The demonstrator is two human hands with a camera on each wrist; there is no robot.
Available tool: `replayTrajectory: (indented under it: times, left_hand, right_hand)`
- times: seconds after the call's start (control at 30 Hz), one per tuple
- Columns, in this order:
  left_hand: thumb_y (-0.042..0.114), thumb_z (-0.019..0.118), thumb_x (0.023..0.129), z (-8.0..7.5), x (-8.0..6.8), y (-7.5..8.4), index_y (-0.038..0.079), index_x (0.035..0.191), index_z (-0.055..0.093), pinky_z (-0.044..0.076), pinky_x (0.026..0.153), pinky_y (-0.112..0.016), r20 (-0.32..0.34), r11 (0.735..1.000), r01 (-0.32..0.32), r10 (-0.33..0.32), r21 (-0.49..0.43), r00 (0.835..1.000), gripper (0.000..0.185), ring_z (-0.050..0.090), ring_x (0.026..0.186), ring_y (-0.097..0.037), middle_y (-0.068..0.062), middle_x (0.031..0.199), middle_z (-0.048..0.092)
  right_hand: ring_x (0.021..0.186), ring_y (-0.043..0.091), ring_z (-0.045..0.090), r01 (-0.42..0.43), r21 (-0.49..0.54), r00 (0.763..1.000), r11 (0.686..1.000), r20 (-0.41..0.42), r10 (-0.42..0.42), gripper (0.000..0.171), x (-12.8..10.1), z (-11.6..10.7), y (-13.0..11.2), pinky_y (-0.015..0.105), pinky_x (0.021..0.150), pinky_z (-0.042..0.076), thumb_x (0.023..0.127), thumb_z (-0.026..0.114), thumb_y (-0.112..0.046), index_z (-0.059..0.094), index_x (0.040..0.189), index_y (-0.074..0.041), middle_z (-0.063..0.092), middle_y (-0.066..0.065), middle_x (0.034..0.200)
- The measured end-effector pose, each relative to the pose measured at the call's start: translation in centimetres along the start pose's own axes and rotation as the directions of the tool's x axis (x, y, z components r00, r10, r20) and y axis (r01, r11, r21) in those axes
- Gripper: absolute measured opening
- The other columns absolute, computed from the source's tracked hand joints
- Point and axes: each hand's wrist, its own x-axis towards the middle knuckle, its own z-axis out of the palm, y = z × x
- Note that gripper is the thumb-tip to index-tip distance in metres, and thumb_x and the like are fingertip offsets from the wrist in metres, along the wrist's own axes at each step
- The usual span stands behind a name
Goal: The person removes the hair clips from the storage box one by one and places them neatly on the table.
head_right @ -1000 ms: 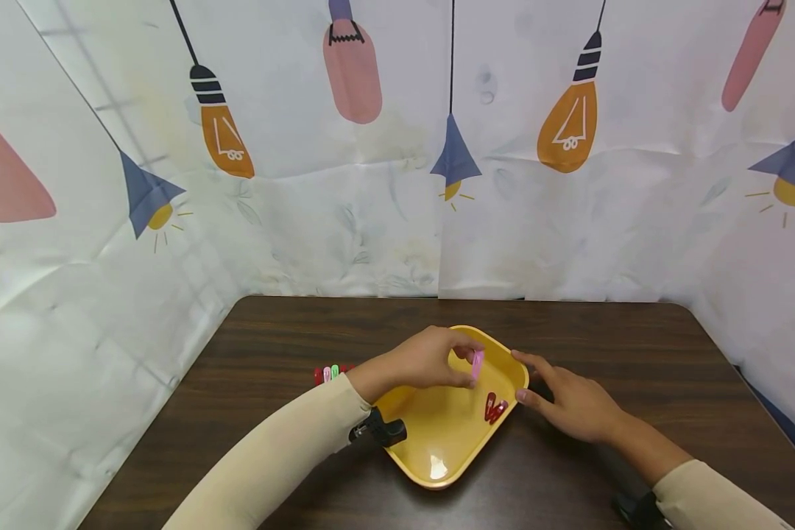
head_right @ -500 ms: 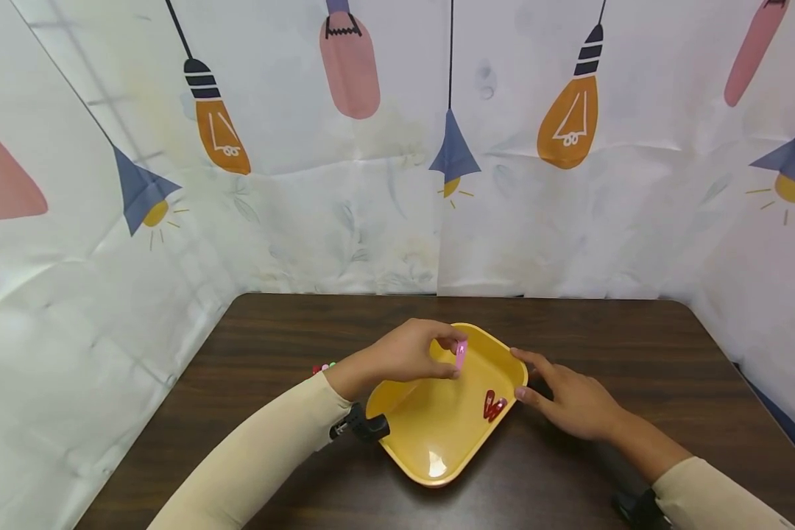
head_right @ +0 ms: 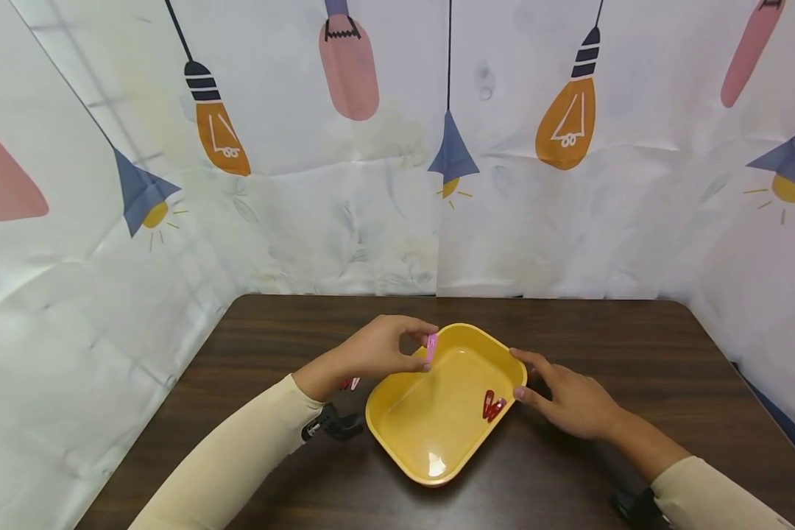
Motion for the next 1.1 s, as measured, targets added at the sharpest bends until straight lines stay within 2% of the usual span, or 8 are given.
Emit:
replayTrajectory:
  times: [0.1, 0.33, 0.57, 0.9, 1.1]
  left_hand:
    - [0.031, 0.084, 0.087, -0.3, -0.5, -0.6, 0.012, 0.138, 0.065, 0.051, 0.097, -0.032, -0.012, 1.0, 0.004, -0.004, 0.003, 1.0, 0.057, 0.065, 0.109, -0.011, 0.005, 0.118, 0.072]
    - [0.03, 0.084, 0.087, -1.0, -1.9, -2.0, 0.015, 0.138, 0.065, 0.052, 0.093, -0.034, -0.038, 0.999, 0.049, -0.05, -0.022, 0.998, 0.057, 0.065, 0.107, -0.018, 0.008, 0.11, 0.071]
    - [0.032, 0.083, 0.087, -1.6, -3.2, -3.3, 0.019, 0.14, 0.064, 0.053, 0.09, -0.037, -0.044, 0.995, 0.084, -0.086, -0.049, 0.995, 0.058, 0.063, 0.11, -0.021, 0.005, 0.115, 0.069]
    - [0.027, 0.084, 0.088, -1.9, -5.0, -4.8, 0.017, 0.14, 0.064, 0.051, 0.093, -0.043, -0.08, 0.991, 0.098, -0.106, -0.092, 0.991, 0.056, 0.064, 0.111, -0.026, 0.0, 0.115, 0.069]
    - [0.029, 0.084, 0.087, -1.9, -5.9, -6.0, 0.019, 0.139, 0.065, 0.049, 0.099, -0.05, -0.095, 0.985, 0.136, -0.147, -0.109, 0.985, 0.056, 0.063, 0.116, -0.031, 0.0, 0.114, 0.069]
  right_hand:
    - [0.105, 0.041, 0.068, 0.004, 0.005, 1.0, 1.0, -0.001, -0.004, 0.064, -0.1, 0.0, 0.0, 0.052, 0.063, 0.055, 0.103, 0.061, -0.043, 0.032, 0.159, -0.032, 0.067, 0.013, 0.13]
    - [0.106, 0.041, 0.067, -0.006, 0.004, 1.0, 1.0, 0.0, 0.006, 0.064, -0.2, 0.3, -0.1, 0.054, 0.066, 0.055, 0.103, 0.06, -0.045, 0.031, 0.159, -0.032, 0.067, 0.011, 0.129]
    - [0.105, 0.041, 0.068, -0.01, -0.004, 1.0, 1.0, -0.005, 0.01, 0.064, -0.3, 0.3, 0.0, 0.055, 0.067, 0.055, 0.103, 0.06, -0.045, 0.032, 0.159, -0.03, 0.068, 0.011, 0.128]
    - [0.107, 0.042, 0.067, -0.01, -0.001, 1.0, 1.0, 0.0, 0.01, 0.064, -0.2, 0.3, 0.1, 0.057, 0.068, 0.055, 0.103, 0.06, -0.045, 0.032, 0.159, -0.034, 0.068, 0.012, 0.128]
    - [0.105, 0.041, 0.068, -0.004, 0.001, 1.0, 1.0, 0.0, 0.004, 0.064, 0.0, 0.0, 0.0, 0.054, 0.066, 0.056, 0.103, 0.06, -0.045, 0.031, 0.159, -0.033, 0.068, 0.013, 0.129]
